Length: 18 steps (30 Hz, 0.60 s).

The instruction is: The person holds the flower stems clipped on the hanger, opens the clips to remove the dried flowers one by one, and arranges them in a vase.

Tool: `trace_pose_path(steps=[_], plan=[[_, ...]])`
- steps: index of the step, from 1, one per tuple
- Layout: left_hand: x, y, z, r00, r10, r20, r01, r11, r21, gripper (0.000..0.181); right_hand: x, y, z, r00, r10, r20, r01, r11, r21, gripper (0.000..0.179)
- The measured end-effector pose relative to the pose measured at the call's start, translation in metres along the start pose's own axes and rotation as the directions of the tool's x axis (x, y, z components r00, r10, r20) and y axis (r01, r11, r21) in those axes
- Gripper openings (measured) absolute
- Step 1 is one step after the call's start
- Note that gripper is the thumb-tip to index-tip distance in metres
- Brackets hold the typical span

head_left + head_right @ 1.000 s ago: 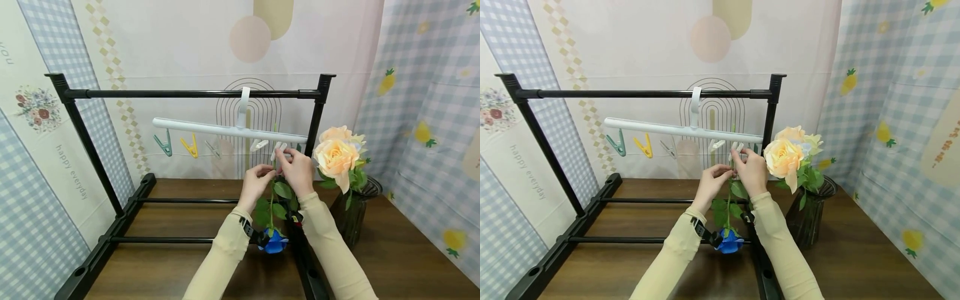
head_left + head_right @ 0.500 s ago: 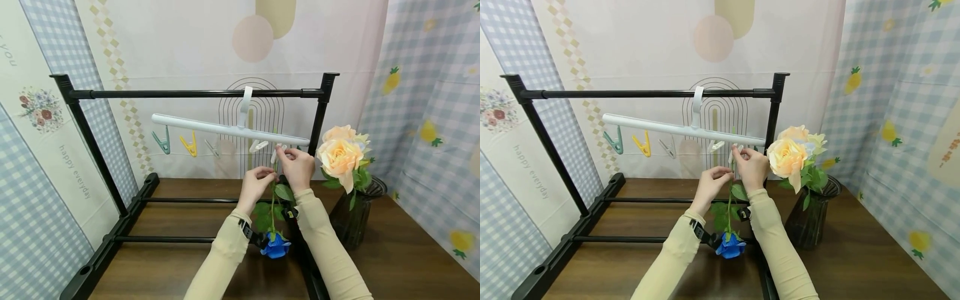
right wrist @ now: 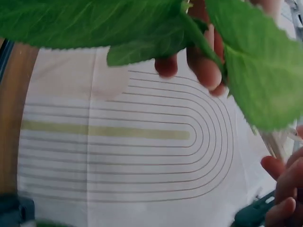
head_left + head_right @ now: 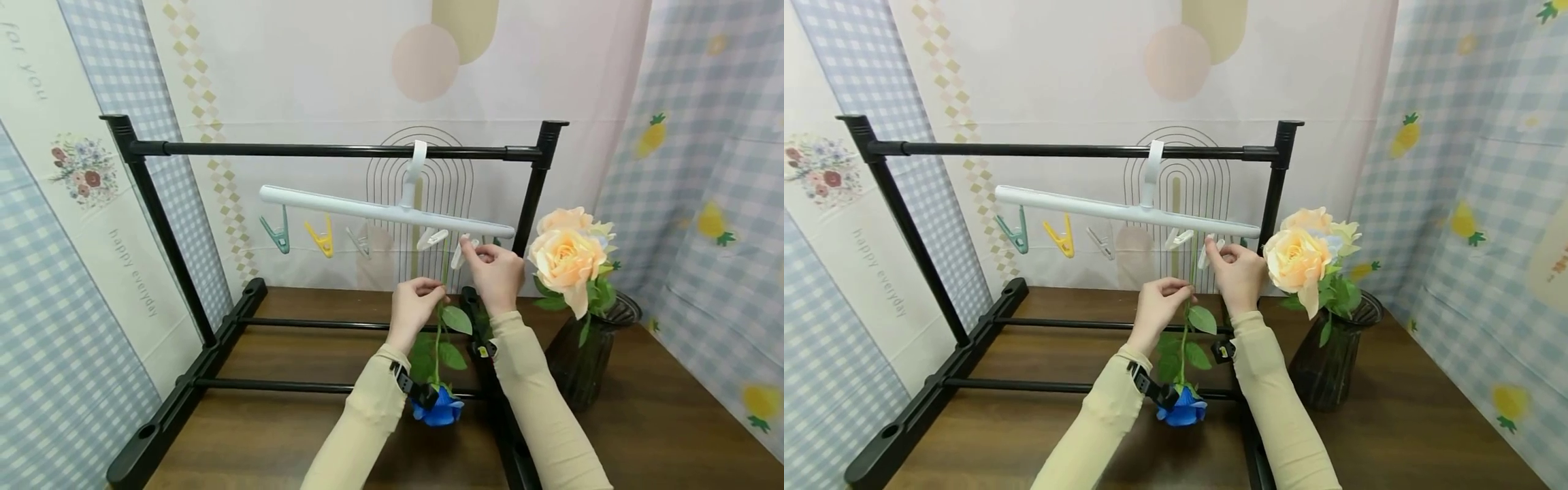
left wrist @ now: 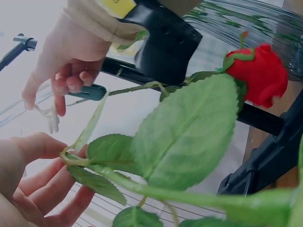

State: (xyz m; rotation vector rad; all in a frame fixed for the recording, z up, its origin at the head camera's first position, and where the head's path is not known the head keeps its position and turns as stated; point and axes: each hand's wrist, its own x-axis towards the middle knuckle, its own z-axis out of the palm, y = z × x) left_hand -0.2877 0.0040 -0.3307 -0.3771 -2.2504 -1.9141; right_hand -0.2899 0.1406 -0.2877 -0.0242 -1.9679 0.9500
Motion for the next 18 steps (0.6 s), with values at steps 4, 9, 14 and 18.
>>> trace_pose_path(steps=[4,9,14,18], plan=[[-0.005,0.001,-0.003,1.0,-0.003,0.005,0.003,0.999,0.032,0.011,-0.005,0.001,-0.006,0.984,0.01,0.179,0.0,0.998,-0.055,0.053],[-0.011,0.0,-0.01,1.0,-0.021,0.009,0.02,0.997,0.077,0.012,-0.019,0.004,-0.02,0.943,-0.11,0.314,0.128,0.991,-0.038,0.041],[-0.016,0.0,-0.02,0.999,-0.024,0.034,0.021,0.996,0.088,0.014,-0.031,0.009,-0.034,0.851,-0.402,0.339,0.404,0.912,0.066,0.012],[-0.019,0.0,-0.027,0.997,-0.033,0.064,0.027,0.995,0.091,0.017,-0.035,0.016,-0.038,0.668,-0.664,0.336,0.668,0.734,0.123,0.016]])
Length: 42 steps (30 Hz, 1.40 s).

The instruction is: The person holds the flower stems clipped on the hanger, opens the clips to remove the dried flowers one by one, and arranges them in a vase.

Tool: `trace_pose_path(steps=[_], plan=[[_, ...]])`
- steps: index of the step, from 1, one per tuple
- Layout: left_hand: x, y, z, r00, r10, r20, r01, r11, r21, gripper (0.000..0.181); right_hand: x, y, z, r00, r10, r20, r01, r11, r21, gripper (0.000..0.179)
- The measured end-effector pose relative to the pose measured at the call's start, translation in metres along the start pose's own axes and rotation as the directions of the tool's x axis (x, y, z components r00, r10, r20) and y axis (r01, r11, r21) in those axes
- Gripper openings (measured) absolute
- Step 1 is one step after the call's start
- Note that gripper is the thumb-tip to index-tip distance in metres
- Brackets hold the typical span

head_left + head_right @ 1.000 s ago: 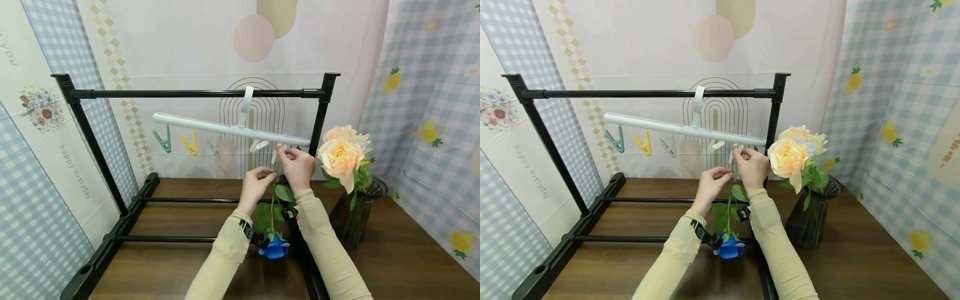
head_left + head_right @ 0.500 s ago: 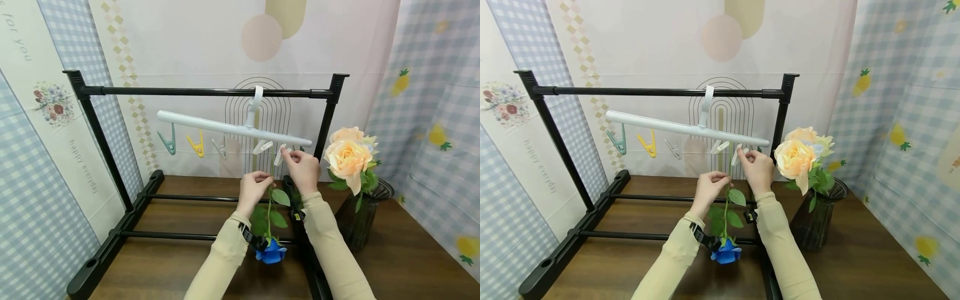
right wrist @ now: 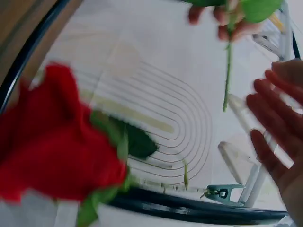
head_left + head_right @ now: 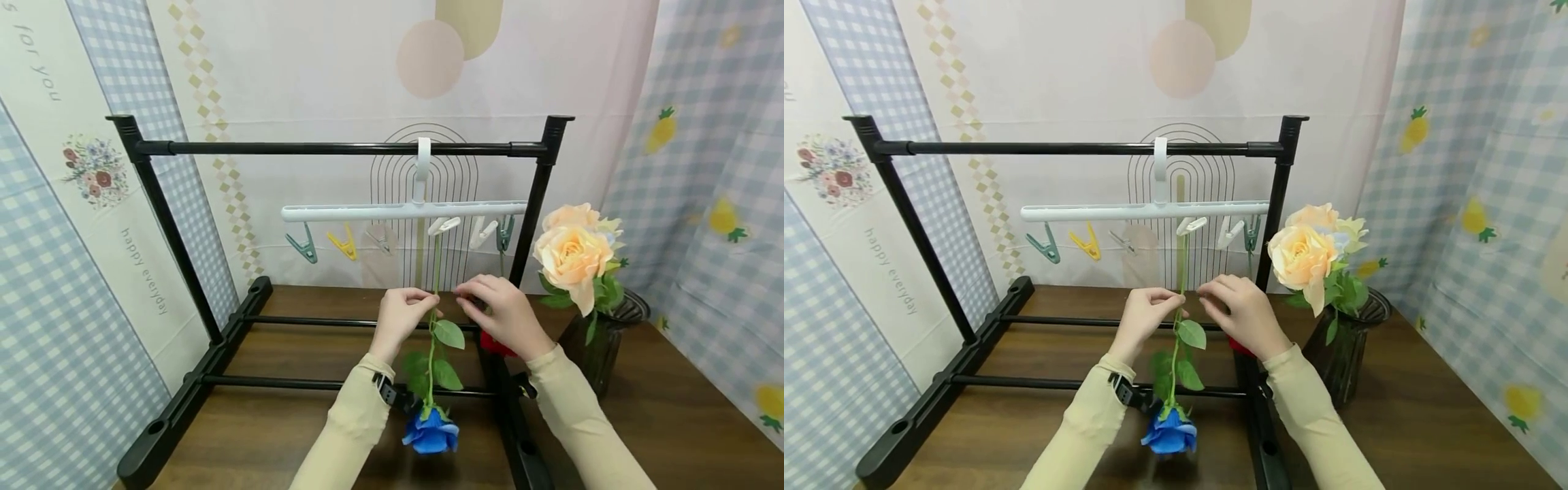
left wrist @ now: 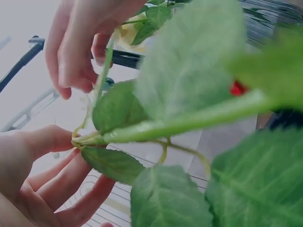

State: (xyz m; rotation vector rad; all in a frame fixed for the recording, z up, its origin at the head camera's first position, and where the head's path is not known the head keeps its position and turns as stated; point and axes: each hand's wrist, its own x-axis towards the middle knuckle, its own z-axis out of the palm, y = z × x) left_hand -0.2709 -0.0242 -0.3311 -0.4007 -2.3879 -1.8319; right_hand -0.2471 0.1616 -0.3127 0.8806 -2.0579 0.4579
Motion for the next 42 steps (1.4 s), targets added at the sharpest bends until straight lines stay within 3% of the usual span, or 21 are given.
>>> trace_pose_path(steps=[2,5,10,20,28,37,42], plan=[[-0.001,-0.001,-0.002,1.0,-0.009,0.018,0.009,1.0,-0.001,0.019,-0.003,0.002,0.002,0.99,-0.139,0.006,0.139,0.99,-0.029,0.017],[-0.003,-0.002,-0.003,0.998,-0.029,0.048,0.029,1.0,-0.003,0.021,-0.01,0.004,0.007,0.954,-0.299,0.007,0.299,0.953,-0.059,0.012],[-0.008,-0.004,-0.001,0.993,-0.042,0.109,0.043,0.999,-0.011,0.017,-0.019,0.003,0.018,0.888,-0.46,-0.014,0.457,0.885,-0.093,0.023],[-0.014,-0.002,-0.003,0.98,-0.042,0.194,0.041,0.999,0.012,0.017,-0.025,0.002,0.026,0.806,-0.592,0.001,0.588,0.8,-0.119,0.027],[-0.018,0.001,-0.007,0.974,-0.032,0.224,0.002,0.991,0.135,0.016,-0.028,0.001,0.023,0.745,-0.666,0.039,0.661,0.73,-0.173,0.035],[-0.026,0.009,-0.011,0.952,-0.005,0.306,-0.074,0.967,0.246,0.018,-0.03,-0.003,0.016,0.648,-0.748,0.144,0.753,0.599,-0.274,0.039],[-0.027,0.01,-0.011,0.945,-0.005,0.328,-0.081,0.965,0.248,0.02,-0.028,-0.003,0.016,0.629,-0.767,0.128,0.767,0.586,-0.261,0.037]])
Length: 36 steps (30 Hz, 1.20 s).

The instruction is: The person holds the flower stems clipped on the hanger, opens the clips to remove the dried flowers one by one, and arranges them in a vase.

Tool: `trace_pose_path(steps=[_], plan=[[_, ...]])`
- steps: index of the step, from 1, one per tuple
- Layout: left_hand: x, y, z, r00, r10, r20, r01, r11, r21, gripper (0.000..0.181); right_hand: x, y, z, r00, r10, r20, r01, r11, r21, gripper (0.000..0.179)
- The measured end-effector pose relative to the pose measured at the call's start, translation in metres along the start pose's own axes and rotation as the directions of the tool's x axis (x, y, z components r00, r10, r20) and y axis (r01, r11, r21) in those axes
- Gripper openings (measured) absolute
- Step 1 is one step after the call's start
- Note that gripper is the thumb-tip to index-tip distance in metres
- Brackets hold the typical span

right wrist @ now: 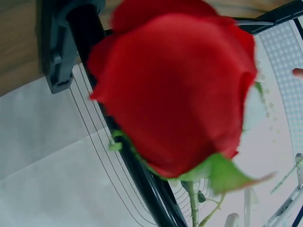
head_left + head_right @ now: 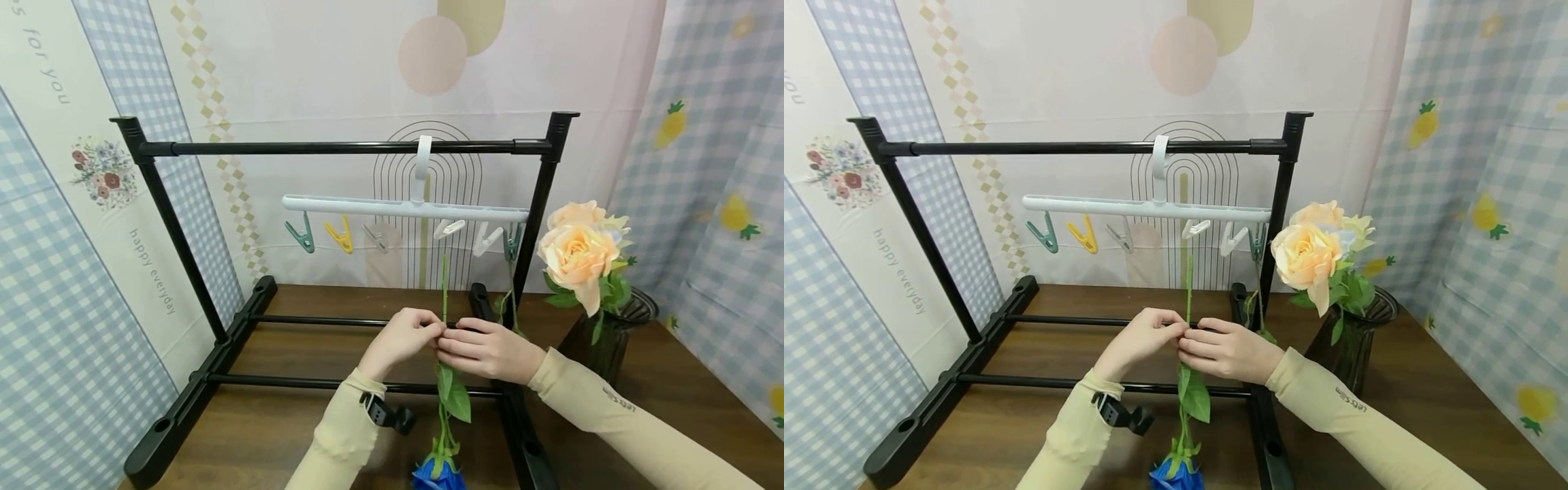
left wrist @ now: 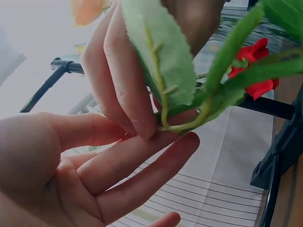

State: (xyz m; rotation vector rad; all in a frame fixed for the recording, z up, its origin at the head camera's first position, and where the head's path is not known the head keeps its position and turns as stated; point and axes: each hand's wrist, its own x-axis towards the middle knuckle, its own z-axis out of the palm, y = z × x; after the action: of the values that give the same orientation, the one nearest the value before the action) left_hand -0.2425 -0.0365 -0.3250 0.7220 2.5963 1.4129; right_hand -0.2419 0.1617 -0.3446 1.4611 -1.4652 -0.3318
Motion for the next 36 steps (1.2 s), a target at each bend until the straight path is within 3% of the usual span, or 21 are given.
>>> trace_pose_path(steps=[4,10,18,23,25,28,32,36], plan=[[-0.001,0.004,-0.001,0.999,0.027,0.027,-0.027,1.0,-0.011,0.028,0.0,0.001,-0.003,1.0,-0.011,-0.007,0.011,1.0,-0.007,0.035],[-0.004,0.006,-0.002,0.992,0.064,0.11,-0.05,0.991,-0.126,0.034,-0.001,0.002,-0.011,0.999,-0.032,0.007,0.032,0.998,-0.049,0.033],[-0.003,0.003,-0.003,0.971,0.171,0.165,-0.128,0.962,-0.239,0.032,0.001,-0.001,-0.034,0.992,0.04,-0.119,-0.048,0.997,-0.065,0.034],[-0.003,-0.001,-0.004,0.969,0.187,0.162,-0.145,0.96,-0.24,0.029,0.008,-0.002,-0.057,0.964,0.112,-0.239,-0.121,0.992,-0.023,0.026],[-0.003,-0.006,-0.002,0.972,0.168,0.164,-0.124,0.96,-0.25,0.028,0.011,-0.003,-0.066,0.939,0.156,-0.307,-0.161,0.987,0.01,0.022],[-0.006,-0.014,0.002,0.977,0.126,0.174,-0.072,0.956,-0.285,0.027,0.015,-0.005,-0.08,0.883,0.232,-0.409,-0.23,0.972,0.054,0.018],[-0.007,-0.022,0.007,0.977,0.109,0.183,-0.044,0.944,-0.326,0.027,0.025,-0.005,-0.094,0.775,0.335,-0.535,-0.273,0.942,0.194,0.014],[-0.003,-0.022,0.01,0.975,0.12,0.187,-0.064,0.957,-0.283,0.026,0.032,0.0,-0.104,0.679,0.444,-0.584,-0.216,0.882,0.42,0.014]])
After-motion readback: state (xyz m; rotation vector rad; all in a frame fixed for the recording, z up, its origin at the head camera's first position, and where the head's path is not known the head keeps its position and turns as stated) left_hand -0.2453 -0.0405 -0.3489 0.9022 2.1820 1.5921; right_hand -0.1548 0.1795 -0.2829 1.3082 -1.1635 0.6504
